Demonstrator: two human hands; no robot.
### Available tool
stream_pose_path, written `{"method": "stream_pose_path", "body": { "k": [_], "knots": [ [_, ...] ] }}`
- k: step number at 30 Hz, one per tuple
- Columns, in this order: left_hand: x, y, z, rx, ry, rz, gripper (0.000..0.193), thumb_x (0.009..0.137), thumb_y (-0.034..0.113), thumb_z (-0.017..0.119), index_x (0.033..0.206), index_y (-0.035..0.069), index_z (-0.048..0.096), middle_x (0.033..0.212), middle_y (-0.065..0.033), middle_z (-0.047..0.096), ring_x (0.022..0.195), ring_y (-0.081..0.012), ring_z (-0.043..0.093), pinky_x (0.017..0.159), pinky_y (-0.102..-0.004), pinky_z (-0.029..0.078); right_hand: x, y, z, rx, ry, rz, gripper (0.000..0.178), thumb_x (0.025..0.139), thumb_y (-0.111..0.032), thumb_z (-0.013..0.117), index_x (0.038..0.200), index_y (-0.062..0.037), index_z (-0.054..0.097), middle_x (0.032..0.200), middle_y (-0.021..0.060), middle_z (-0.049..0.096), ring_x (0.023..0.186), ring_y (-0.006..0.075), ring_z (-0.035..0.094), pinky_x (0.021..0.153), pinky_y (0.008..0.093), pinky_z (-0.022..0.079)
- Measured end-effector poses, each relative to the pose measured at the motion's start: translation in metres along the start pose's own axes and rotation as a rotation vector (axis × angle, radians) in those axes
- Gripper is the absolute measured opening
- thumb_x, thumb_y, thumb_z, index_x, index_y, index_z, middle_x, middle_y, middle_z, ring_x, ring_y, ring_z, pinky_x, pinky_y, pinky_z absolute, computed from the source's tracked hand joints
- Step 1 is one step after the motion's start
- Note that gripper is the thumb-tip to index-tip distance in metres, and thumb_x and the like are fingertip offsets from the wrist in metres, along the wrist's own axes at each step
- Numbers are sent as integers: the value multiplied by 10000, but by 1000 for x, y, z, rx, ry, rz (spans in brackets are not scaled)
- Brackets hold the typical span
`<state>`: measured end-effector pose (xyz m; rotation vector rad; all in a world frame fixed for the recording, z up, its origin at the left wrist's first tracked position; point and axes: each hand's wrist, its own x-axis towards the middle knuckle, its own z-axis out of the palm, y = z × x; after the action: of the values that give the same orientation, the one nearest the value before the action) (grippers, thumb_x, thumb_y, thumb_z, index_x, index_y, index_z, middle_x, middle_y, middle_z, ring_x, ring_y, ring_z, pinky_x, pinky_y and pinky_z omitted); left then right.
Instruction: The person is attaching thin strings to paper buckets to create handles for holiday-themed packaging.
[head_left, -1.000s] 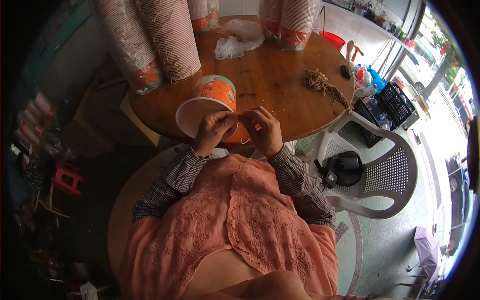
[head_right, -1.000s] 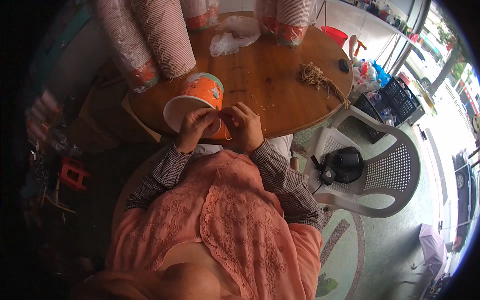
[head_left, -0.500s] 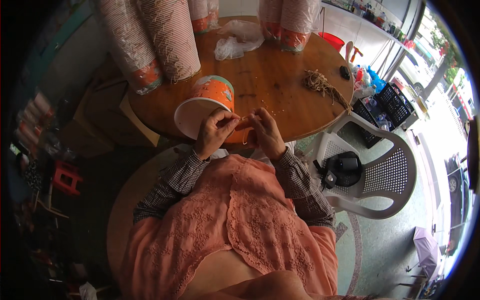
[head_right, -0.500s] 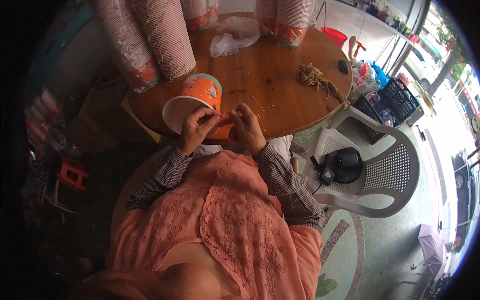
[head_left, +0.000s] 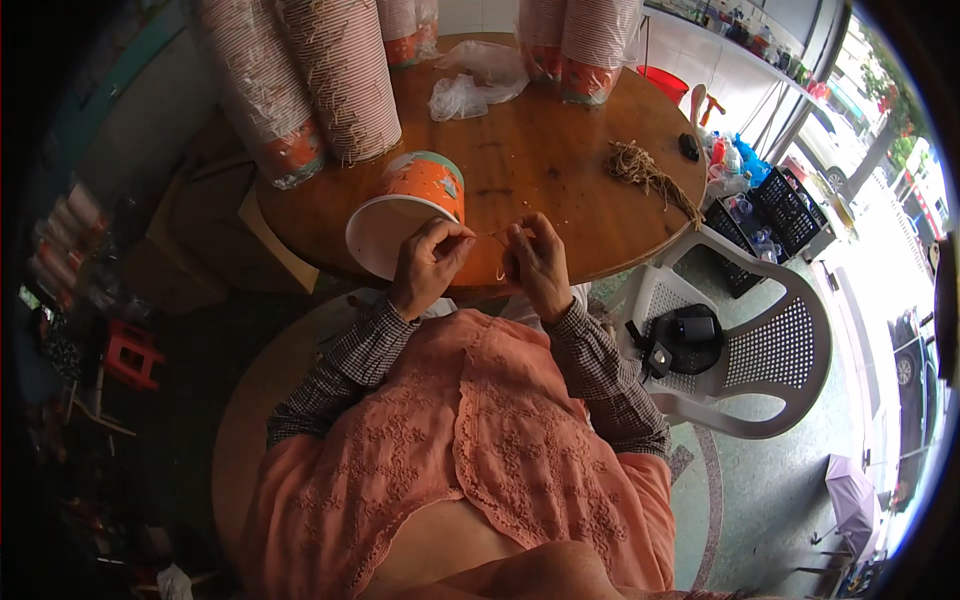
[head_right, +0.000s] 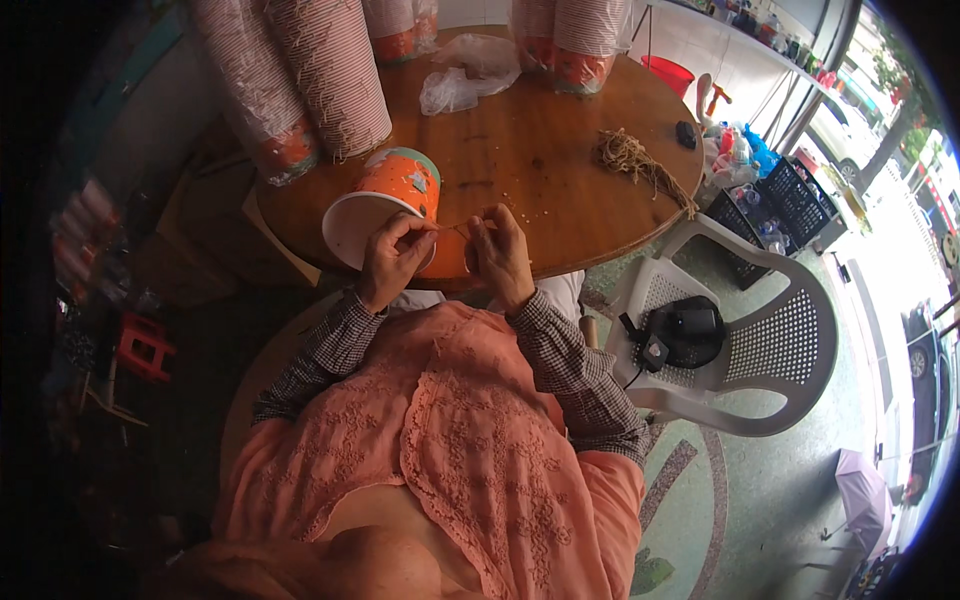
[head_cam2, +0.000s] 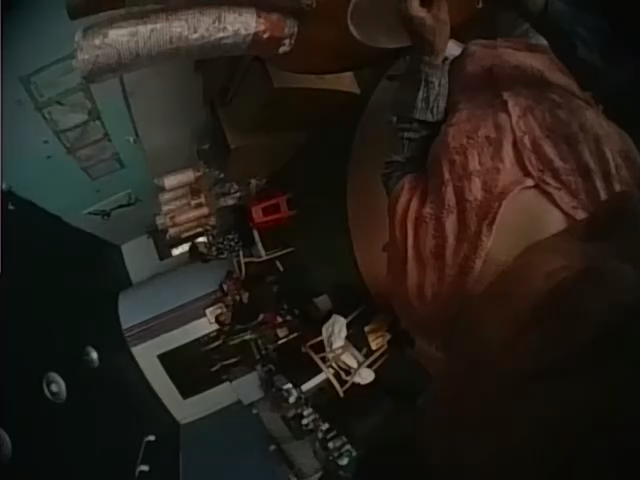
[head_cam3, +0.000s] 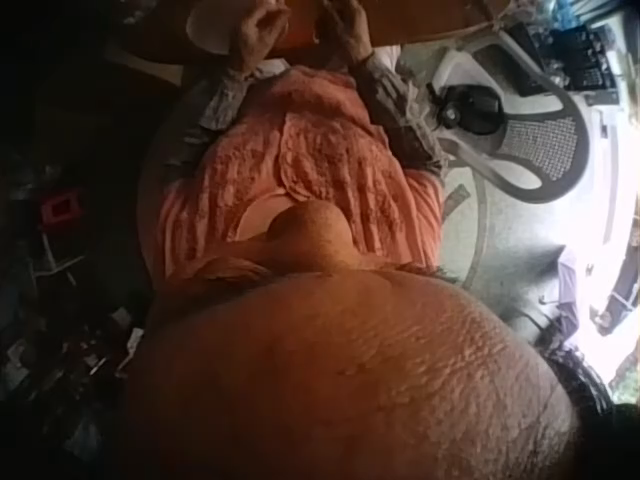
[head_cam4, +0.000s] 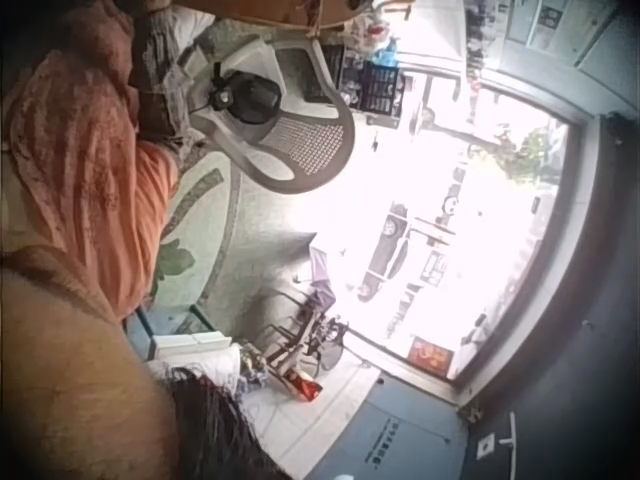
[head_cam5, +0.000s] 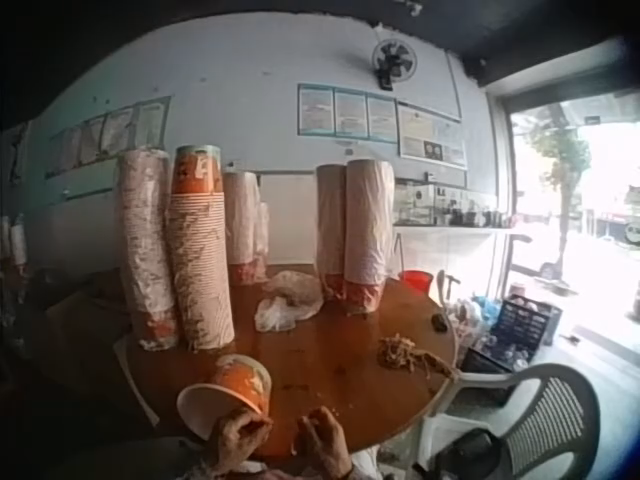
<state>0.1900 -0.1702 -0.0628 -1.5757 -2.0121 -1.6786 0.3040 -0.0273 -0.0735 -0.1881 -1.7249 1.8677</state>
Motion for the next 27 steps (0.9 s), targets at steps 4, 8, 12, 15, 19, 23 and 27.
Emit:
{"method": "stream_pose_path", "body": {
  "k": [4, 8, 12, 15, 19, 23, 27],
  "knots": [
    [-1, -2, 0, 7, 20, -18, 84, 887, 88, 637, 903, 6, 627, 783, -29, 618, 723, -94, 570, 665, -235, 461, 1, 3, -3, -25, 32, 7, 157, 981, -193, 516, 942, -50, 463, 579, 4, 486, 457, 67, 435, 406, 222, 343],
    [-2, -11, -1, 27, 96, 29, 88, 879, 82, 639, 851, 5, 604, 766, -45, 606, 673, -119, 577, 596, -243, 456, 0, 1, 0, -69, 56, -13, 135, 975, -163, 513, 913, -48, 476, 588, 6, 489, 464, 68, 438, 411, 223, 346],
    [-3, -7, -1, 3, 121, 22, 94, 886, 84, 632, 851, 0, 607, 745, -43, 593, 667, -121, 569, 607, -250, 456, 0, 2, 3, -54, 67, -38, 113, 967, -131, 511, 907, -41, 477, 582, 15, 495, 468, 75, 450, 411, 231, 353],
    [-3, -9, 0, 63, 155, 50, 86, 888, 83, 628, 880, -1, 611, 793, -51, 590, 706, -129, 568, 645, -260, 460, -5, 15, 10, -63, 43, -123, 98, 967, -116, 504, 925, -33, 473, 577, 19, 501, 468, 79, 453, 418, 239, 362],
    [-20, -4, -2, 8, 410, 84, 97, 892, 88, 624, 950, 10, 612, 910, -74, 577, 789, -138, 562, 707, -262, 459, -19, 15, 27, -91, 29, -140, 89, 973, -106, 494, 930, -31, 471, 595, 21, 512, 489, 76, 460, 446, 245, 380],
    [-55, -12, 4, -205, 105, -167, 130, 930, 108, 583, 973, -8, 621, 868, -57, 595, 756, -116, 574, 688, -259, 475, -25, 11, 36, -266, 47, -166, 96, 970, -117, 506, 944, -32, 473, 627, 53, 571, 522, 94, 534, 471, 256, 430],
    [-53, -5, 15, -750, 72, -520, 229, 957, 201, 564, 972, -17, 632, 860, -45, 626, 782, -109, 600, 691, -250, 499, -28, 23, 43, -185, 26, -169, 102, 965, -121, 513, 951, -28, 473, 652, 74, 604, 539, 108, 570, 491, 263, 461]
  ]
}}
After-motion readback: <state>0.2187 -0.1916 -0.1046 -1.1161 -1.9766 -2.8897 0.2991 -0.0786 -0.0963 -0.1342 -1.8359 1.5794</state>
